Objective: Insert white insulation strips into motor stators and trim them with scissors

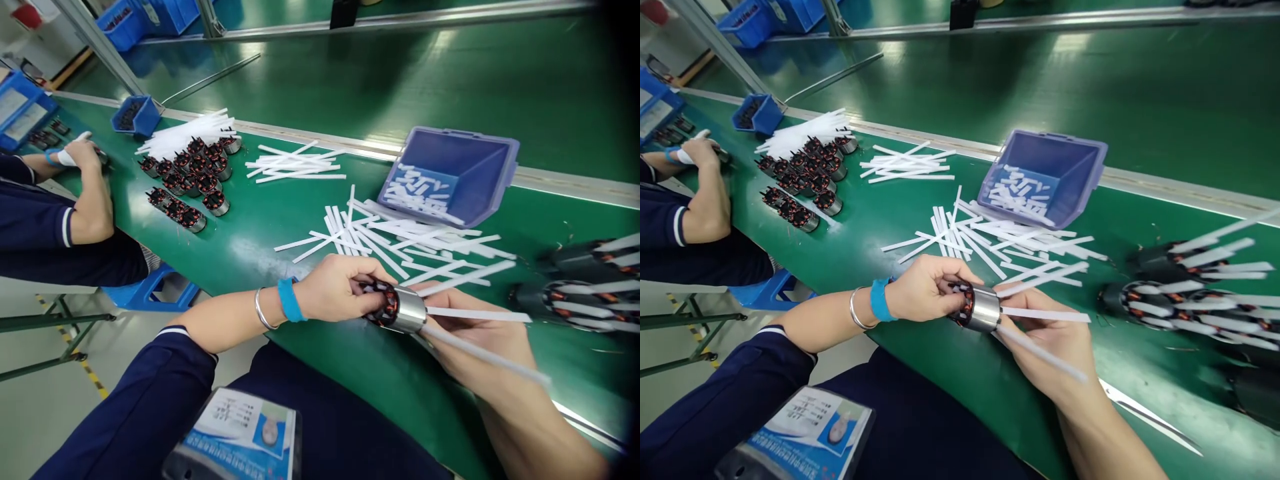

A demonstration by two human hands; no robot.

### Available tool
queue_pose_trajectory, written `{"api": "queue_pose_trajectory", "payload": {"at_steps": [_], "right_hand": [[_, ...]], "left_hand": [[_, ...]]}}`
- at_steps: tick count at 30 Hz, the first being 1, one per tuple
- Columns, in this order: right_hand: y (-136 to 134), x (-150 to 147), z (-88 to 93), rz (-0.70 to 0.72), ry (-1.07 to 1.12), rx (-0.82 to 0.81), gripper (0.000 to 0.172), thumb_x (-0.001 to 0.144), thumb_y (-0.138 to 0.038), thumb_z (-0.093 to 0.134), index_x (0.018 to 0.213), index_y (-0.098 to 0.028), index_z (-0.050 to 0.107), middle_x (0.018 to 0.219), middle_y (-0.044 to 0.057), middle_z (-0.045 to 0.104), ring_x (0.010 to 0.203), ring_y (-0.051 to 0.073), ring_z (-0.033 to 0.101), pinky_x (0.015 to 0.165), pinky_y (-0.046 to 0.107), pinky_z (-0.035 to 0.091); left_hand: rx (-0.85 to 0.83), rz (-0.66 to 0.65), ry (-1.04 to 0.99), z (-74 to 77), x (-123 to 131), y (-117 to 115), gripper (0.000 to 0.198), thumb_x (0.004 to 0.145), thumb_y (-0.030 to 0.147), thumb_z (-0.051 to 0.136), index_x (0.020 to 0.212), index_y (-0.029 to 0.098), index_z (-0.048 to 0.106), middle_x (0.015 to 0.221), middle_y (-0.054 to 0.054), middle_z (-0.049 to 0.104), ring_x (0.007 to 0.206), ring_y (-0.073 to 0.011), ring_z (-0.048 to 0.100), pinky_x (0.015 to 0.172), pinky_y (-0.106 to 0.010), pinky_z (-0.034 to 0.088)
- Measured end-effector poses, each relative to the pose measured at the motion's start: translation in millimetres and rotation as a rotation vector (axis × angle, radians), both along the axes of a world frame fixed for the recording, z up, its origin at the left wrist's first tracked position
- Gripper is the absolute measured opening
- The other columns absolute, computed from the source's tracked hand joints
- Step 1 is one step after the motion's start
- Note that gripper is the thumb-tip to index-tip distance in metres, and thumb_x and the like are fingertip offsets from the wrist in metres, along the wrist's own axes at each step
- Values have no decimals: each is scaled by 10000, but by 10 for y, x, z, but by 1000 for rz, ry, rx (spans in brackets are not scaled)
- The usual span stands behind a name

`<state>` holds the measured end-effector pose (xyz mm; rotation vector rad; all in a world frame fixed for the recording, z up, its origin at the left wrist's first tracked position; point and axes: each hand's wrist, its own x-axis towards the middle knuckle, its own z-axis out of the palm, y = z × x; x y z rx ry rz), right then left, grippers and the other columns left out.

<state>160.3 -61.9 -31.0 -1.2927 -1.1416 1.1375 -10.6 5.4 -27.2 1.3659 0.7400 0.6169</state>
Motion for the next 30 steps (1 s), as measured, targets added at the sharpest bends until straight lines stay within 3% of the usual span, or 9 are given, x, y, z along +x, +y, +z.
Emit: {"api": "queue_pose_trajectory", "payload": {"at_steps": [4, 9, 14, 16, 19, 22, 27, 30], "right_hand": [[15, -46, 66, -32, -32, -1, 309, 604, -285, 819, 480, -196, 550, 678, 55, 629, 620, 173, 565, 505, 254, 444], [29, -37, 80, -40, -200, 154, 258, 713, -245, 723, 518, -222, 555, 755, 53, 634, 718, 194, 616, 593, 284, 486], [44, -12, 88, -39, -187, 137, 299, 709, -243, 698, 488, -212, 500, 688, 42, 631, 663, 171, 611, 538, 251, 458], [52, -4, 94, -42, -181, 133, 292, 707, -254, 704, 495, -205, 509, 688, 41, 632, 648, 163, 600, 534, 249, 460], [59, 29, 99, -11, -155, 113, 253, 719, -303, 717, 539, -200, 572, 709, 44, 647, 622, 159, 590, 508, 254, 458], [66, 91, 106, 51, -49, 51, 300, 712, -395, 756, 542, -204, 599, 720, 49, 657, 617, 167, 601, 508, 271, 479], [101, 241, 130, 45, 82, -79, 313, 784, -511, 663, 695, -211, 685, 784, 61, 718, 696, 215, 678, 624, 343, 563], [105, 251, 140, 37, -21, 47, 261, 742, -421, 707, 897, -211, 708, 958, 80, 729, 876, 255, 696, 774, 388, 574]], "left_hand": [[-54, -9, -30, 20, 1, 15, 244, 593, 14, 574, 806, 111, 641, 743, -32, 671, 600, -71, 591, 589, -187, 500], [-138, -41, -61, 50, -11, 42, 292, 592, -12, 576, 848, 104, 654, 778, -42, 684, 664, -91, 643, 603, -184, 516], [-222, -31, -82, -1, 9, 21, 244, 600, 6, 611, 822, 101, 642, 735, -43, 695, 637, -101, 658, 593, -193, 529], [-261, -42, -81, -9, 6, 27, 228, 621, 47, 637, 845, 92, 648, 764, -70, 714, 645, -124, 677, 585, -210, 541], [-383, -159, -60, 19, -26, 63, 303, 681, 159, 673, 976, 89, 659, 843, -111, 734, 652, -176, 711, 566, -250, 559], [-508, -222, -79, 54, -56, 102, 359, 713, 297, 712, 1012, 105, 664, 775, -94, 725, 628, -207, 721, 538, -260, 563], [-637, -139, -169, 73, -46, 134, 411, 592, 400, 820, 865, 132, 672, 648, -62, 699, 531, -212, 693, 490, -276, 566], [-643, -86, -194, 81, -23, 139, 371, 580, 400, 799, 811, 135, 681, 656, -71, 705, 505, -199, 671, 448, -260, 537]]}}
